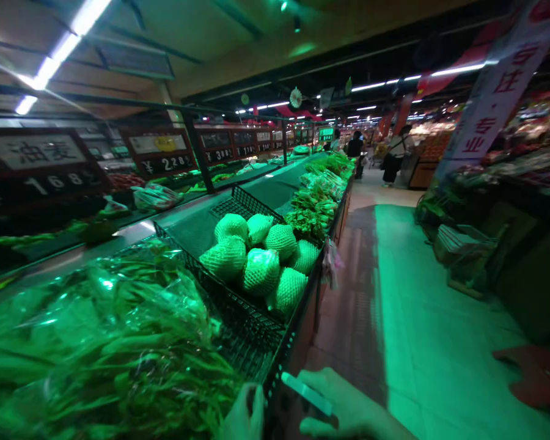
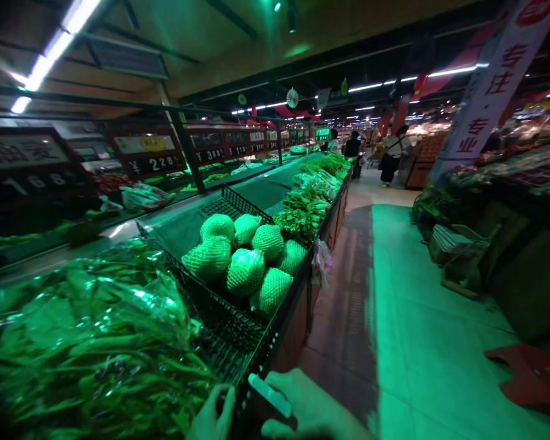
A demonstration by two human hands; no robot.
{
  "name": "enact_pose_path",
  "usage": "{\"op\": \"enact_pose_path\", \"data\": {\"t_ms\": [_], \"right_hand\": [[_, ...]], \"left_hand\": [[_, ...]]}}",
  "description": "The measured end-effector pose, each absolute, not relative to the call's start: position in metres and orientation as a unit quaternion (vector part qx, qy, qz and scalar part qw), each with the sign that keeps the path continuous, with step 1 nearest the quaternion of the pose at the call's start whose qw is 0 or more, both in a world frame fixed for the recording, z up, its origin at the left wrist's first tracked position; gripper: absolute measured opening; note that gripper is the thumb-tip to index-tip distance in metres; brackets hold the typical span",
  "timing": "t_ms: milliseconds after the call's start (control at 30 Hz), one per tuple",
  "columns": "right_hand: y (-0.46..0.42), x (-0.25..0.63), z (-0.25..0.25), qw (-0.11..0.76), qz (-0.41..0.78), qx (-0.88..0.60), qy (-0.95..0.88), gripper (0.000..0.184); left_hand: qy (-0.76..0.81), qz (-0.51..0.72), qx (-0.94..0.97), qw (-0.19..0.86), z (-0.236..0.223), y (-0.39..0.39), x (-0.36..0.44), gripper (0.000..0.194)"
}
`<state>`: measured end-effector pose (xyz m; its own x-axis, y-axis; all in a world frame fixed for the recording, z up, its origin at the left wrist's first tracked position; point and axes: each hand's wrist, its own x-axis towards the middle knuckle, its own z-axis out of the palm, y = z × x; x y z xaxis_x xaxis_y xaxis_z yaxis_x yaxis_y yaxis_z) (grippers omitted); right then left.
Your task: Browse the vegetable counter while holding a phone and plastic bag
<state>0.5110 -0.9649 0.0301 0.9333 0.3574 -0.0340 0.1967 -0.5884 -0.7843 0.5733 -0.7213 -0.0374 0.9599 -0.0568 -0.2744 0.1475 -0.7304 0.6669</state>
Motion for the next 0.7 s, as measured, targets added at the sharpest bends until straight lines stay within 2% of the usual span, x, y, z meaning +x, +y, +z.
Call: {"op": "enact_pose_path", "data": {"t_ms": [133, 233, 333, 533, 700], "right_hand": [[-1.000, 0.527, 0.027, 0.427, 0.096, -0.883, -0.172, 0.032], [-1.023, 0.543, 0.025, 0.428, 0.080, -0.887, -0.153, 0.031], [-1.050, 0.568, 0.021, 0.481, 0.037, -0.869, -0.108, 0.029], [-1.118, 0.628, 0.012, 0.575, -0.078, -0.811, 0.076, 0.070], [-1.157, 0.662, 0.017, 0.580, -0.092, -0.796, 0.147, 0.075]], "left_hand": [[0.116, -0.091, 0.890, 0.432, -0.048, -0.723, 0.594, 0.053], [0.183, -0.121, 0.919, 0.326, -0.040, -0.730, 0.595, 0.054], [0.220, -0.144, 0.928, 0.264, -0.022, -0.742, 0.595, 0.052], [0.245, -0.148, 0.928, 0.238, -0.007, -0.753, 0.595, 0.049], [0.269, -0.167, 0.919, 0.237, -0.003, -0.755, 0.596, 0.048]]}}
